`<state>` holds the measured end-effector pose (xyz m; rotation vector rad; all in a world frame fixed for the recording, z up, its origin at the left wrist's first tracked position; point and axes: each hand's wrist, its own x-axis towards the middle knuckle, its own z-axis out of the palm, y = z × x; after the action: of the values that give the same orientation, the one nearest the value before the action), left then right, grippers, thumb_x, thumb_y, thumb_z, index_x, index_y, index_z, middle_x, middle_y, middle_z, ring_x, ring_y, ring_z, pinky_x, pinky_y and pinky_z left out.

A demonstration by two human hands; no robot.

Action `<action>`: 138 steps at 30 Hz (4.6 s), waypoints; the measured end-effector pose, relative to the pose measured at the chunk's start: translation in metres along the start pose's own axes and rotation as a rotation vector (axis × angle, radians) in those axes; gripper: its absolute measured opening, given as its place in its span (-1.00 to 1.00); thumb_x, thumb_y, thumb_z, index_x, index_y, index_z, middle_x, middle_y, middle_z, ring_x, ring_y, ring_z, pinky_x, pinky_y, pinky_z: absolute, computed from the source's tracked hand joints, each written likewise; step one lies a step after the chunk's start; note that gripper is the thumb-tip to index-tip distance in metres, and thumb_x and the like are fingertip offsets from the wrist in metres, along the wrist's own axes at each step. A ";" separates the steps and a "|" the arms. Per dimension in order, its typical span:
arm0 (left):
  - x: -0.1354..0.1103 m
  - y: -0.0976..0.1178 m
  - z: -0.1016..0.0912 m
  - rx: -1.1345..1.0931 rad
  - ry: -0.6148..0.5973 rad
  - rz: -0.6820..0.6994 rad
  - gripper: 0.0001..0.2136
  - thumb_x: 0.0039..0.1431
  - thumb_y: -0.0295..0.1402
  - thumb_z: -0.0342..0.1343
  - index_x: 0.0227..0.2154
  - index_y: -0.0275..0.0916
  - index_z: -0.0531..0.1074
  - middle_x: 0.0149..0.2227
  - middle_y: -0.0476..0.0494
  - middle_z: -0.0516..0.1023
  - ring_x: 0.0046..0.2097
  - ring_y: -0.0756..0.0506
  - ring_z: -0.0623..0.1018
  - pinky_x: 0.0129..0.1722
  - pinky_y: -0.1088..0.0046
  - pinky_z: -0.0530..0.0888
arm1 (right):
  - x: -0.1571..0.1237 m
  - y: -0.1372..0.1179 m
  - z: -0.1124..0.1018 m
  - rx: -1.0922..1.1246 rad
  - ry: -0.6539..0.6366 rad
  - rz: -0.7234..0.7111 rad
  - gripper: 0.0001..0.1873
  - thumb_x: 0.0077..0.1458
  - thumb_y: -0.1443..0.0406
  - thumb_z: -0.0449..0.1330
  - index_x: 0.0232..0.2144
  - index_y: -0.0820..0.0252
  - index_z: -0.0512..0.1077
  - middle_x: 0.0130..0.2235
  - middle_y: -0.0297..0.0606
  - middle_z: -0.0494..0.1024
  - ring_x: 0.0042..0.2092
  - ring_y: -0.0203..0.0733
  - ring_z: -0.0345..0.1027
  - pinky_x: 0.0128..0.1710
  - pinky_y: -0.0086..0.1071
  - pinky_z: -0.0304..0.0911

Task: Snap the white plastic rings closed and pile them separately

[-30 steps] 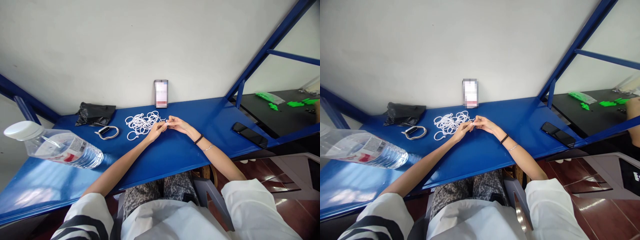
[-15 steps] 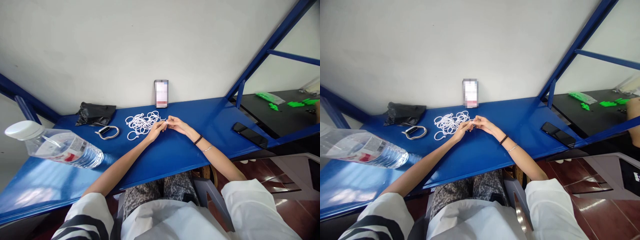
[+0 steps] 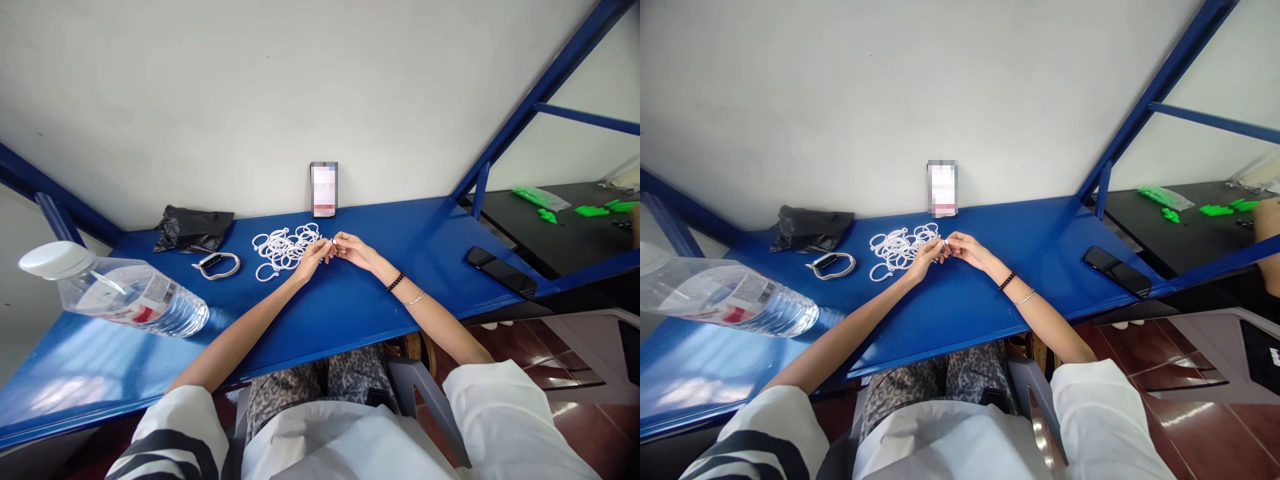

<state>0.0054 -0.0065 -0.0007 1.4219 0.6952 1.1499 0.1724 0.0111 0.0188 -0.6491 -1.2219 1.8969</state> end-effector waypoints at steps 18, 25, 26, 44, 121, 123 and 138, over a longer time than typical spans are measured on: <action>-0.001 -0.001 -0.001 0.049 0.041 0.044 -0.61 0.11 0.01 0.16 -0.46 -0.29 0.45 -0.16 -0.14 0.32 -0.42 0.07 0.38 -0.47 0.49 0.40 | -0.005 -0.005 -0.002 -0.238 0.012 -0.060 -0.69 -0.08 0.16 0.40 -0.40 0.22 0.42 -0.42 -0.37 0.45 -0.39 -0.36 0.26 -0.39 -0.45 0.12; -0.002 -0.001 -0.001 0.057 0.052 0.025 -0.65 0.14 -0.02 0.15 -0.27 -0.23 0.35 -0.35 -0.03 0.37 -0.45 0.07 0.38 -0.45 0.52 0.37 | -0.004 -0.005 -0.002 -0.345 0.028 -0.134 -0.68 -0.05 0.12 0.37 -0.32 0.18 0.42 -0.39 -0.38 0.46 -0.40 -0.36 0.26 -0.45 -0.47 0.09; -0.002 -0.001 -0.001 0.054 0.050 0.013 -0.64 0.15 -0.02 0.14 -0.24 -0.22 0.33 -0.39 -0.01 0.37 -0.45 0.07 0.39 -0.44 0.53 0.38 | -0.004 -0.004 -0.002 -0.353 0.027 -0.145 -0.67 -0.04 0.12 0.36 -0.30 0.17 0.42 -0.39 -0.38 0.47 -0.39 -0.35 0.27 -0.44 -0.46 0.12; -0.003 0.005 0.004 0.022 0.051 0.018 -0.58 0.12 -0.01 0.17 -0.16 -0.20 0.26 -0.28 -0.05 0.34 -0.36 0.03 0.46 -0.45 0.53 0.44 | -0.004 0.000 0.000 -0.391 -0.013 -0.263 -0.75 0.06 0.12 0.30 -0.26 0.13 0.46 -0.39 -0.36 0.48 -0.36 -0.27 0.39 -0.24 -0.35 0.30; -0.002 0.003 0.004 0.002 0.109 0.006 -0.54 0.11 -0.04 0.19 -0.03 -0.15 0.26 -0.11 -0.15 0.40 -0.36 0.02 0.51 -0.49 0.52 0.48 | -0.003 -0.005 0.002 -0.276 0.116 -0.154 -0.67 -0.02 0.14 0.32 -0.21 0.17 0.48 -0.47 -0.43 0.41 -0.49 -0.41 0.18 -0.45 -0.45 0.15; -0.001 0.000 0.004 0.031 0.143 0.026 -0.52 0.09 -0.03 0.21 -0.01 -0.13 0.25 -0.06 -0.18 0.39 -0.35 0.02 0.52 -0.49 0.51 0.49 | -0.002 -0.003 0.001 -0.316 0.136 -0.188 -0.65 -0.04 0.13 0.33 -0.21 0.17 0.49 -0.40 -0.38 0.49 -0.47 -0.39 0.24 -0.43 -0.45 0.20; 0.002 -0.010 0.000 0.138 0.272 0.091 -0.68 0.11 -0.06 0.20 -0.33 -0.23 0.35 -0.39 0.00 0.39 -0.48 0.08 0.45 -0.49 0.56 0.44 | -0.009 0.006 0.015 -1.282 0.379 -0.565 -0.77 0.18 0.29 0.12 -0.12 0.09 0.48 -0.28 -0.28 0.63 -0.36 -0.21 0.44 -0.25 -0.34 0.33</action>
<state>0.0075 -0.0028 -0.0098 1.4382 0.9224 1.4061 0.1645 -0.0052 0.0198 -1.0614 -1.9960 0.3314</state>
